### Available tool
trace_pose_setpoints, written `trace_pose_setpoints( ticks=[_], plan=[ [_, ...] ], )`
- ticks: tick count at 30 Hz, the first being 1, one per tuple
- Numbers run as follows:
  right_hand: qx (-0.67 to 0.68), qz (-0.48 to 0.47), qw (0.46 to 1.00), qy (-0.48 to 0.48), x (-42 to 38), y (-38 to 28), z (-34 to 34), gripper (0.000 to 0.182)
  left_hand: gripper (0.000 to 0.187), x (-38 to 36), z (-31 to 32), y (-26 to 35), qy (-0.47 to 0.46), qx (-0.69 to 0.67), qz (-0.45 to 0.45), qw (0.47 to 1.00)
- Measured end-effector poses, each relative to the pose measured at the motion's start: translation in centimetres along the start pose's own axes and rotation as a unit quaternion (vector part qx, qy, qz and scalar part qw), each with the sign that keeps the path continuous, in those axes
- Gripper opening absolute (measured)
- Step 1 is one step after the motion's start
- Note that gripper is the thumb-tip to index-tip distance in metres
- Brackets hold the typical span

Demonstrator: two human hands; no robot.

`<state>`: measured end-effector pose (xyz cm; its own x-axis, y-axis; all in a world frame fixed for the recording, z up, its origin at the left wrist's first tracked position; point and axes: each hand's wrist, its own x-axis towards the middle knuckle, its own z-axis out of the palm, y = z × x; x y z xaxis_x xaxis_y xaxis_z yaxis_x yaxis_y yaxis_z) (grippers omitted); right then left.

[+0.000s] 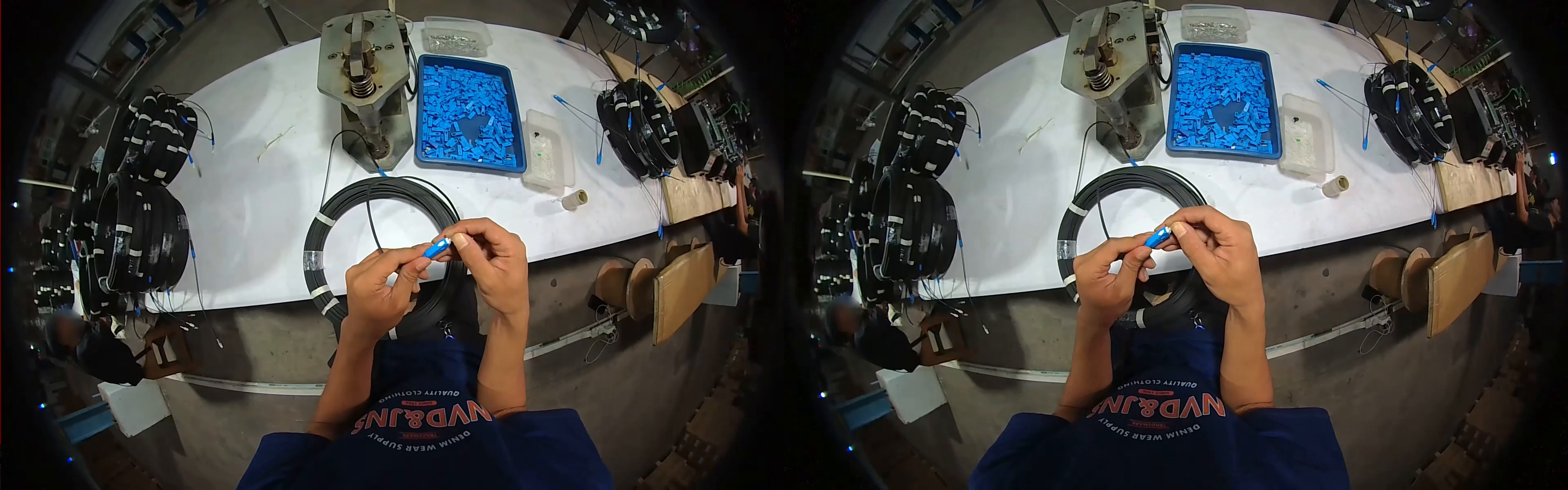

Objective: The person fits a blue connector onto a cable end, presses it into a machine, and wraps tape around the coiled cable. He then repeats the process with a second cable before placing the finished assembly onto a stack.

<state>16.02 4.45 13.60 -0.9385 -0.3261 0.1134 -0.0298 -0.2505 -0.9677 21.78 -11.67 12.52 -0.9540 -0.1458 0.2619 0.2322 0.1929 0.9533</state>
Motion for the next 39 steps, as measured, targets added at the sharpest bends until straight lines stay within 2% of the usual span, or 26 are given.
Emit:
trace_pose_setpoints(
  ticks=[3, 7, 9, 14, 34, 39],
  plan=[
    [0.011, 0.008, 1.0, 0.004, -0.1, 0.2, 0.0, 0.015, 0.013, -0.1, 0.1, -0.2, 0.0, -0.013, -0.005, 1.0],
    [0.057, 0.015, 0.998, 0.019, -0.2, 0.8, 0.8, 0.02, 0.017, 0.0, 0.6, -0.5, 0.023, -0.106, -0.05, 0.993],
    [0.079, 0.002, 0.997, 0.019, -0.2, 1.3, 1.3, 0.031, 0.019, -0.1, 1.0, -0.6, 0.036, -0.138, -0.057, 0.988],
    [0.066, -0.023, 0.995, 0.075, -0.2, 1.8, 2.8, 0.04, 0.017, -0.6, 1.8, -0.3, 0.06, -0.264, -0.154, 0.95],
    [0.097, -0.027, 0.991, 0.086, -0.1, 1.1, 2.7, 0.039, 0.018, -0.6, 2.8, 0.7, 0.075, -0.242, -0.125, 0.959],
    [0.051, -0.03, 0.995, 0.078, -0.2, 0.9, 2.7, 0.038, 0.016, -0.5, 2.8, 0.9, 0.083, -0.23, -0.12, 0.962]
  ],
)
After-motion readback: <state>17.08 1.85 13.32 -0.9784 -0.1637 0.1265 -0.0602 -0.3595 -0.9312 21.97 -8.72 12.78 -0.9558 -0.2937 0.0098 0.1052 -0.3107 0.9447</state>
